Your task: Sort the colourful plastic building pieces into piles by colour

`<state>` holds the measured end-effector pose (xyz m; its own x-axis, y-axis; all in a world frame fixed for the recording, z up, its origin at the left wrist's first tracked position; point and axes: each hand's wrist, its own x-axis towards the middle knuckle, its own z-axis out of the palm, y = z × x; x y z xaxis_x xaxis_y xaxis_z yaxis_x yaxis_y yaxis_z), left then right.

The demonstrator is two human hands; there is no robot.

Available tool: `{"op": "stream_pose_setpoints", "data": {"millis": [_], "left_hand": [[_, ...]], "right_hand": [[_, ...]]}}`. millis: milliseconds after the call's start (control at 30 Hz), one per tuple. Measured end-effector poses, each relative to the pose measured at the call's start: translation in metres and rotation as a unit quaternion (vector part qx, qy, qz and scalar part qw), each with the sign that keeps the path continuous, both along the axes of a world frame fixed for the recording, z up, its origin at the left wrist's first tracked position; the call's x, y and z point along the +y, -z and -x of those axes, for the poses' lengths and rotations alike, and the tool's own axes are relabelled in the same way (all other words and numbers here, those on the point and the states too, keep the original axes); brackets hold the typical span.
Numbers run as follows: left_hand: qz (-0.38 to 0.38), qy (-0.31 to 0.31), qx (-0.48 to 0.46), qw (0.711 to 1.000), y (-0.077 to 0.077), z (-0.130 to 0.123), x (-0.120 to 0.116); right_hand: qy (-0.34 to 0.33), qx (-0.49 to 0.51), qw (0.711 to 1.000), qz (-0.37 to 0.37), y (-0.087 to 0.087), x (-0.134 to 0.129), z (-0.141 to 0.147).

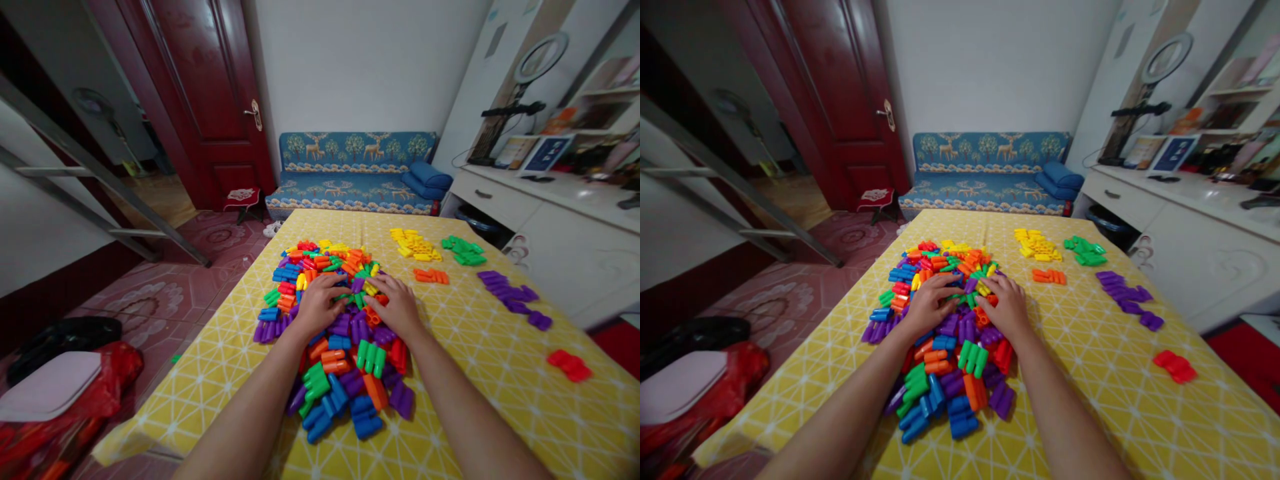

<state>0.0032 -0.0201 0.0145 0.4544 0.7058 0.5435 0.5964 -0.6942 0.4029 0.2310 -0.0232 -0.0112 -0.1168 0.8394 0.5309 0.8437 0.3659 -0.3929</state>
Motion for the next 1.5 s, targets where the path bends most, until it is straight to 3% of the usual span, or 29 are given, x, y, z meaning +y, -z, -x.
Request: {"op": "stream_pose_setpoints", "data": {"millis": [633,800,967,1033,1167,1300,1400,1500], "left_hand": [[-0.002,0.014,-0.023,1.0,0.004,0.001,0.003],[0.015,0.013,-0.036,0.999,0.003,0.001,0.003],[0.038,-0.009,-0.062,0.997,0.001,0.001,0.0],[0.046,-0.013,-0.073,0.996,0.001,0.002,-0.001],[0.055,0.005,-0.095,0.994,0.002,0.004,0.0],[0.058,-0.005,-0.097,0.994,0.006,0.004,0.002],[0.056,-0.033,-0.088,0.994,0.008,0.004,0.003],[0.056,-0.058,-0.087,0.993,0.008,0.004,0.004]], "right_hand": [[-0.046,-0.088,0.995,0.01,-0.001,0.0,-0.002],[-0.036,-0.019,0.999,-0.004,-0.004,-0.003,0.002],[-0.051,0.16,0.983,-0.075,-0.008,-0.006,0.008],[-0.065,0.215,0.972,-0.067,-0.01,-0.009,0.012],[-0.107,0.227,0.968,-0.014,-0.01,-0.015,0.02],[-0.129,0.216,0.968,-0.015,-0.01,-0.018,0.026],[-0.113,0.24,0.964,-0.026,-0.01,-0.016,0.025],[-0.049,0.337,0.939,-0.04,-0.006,-0.011,0.017]]}}
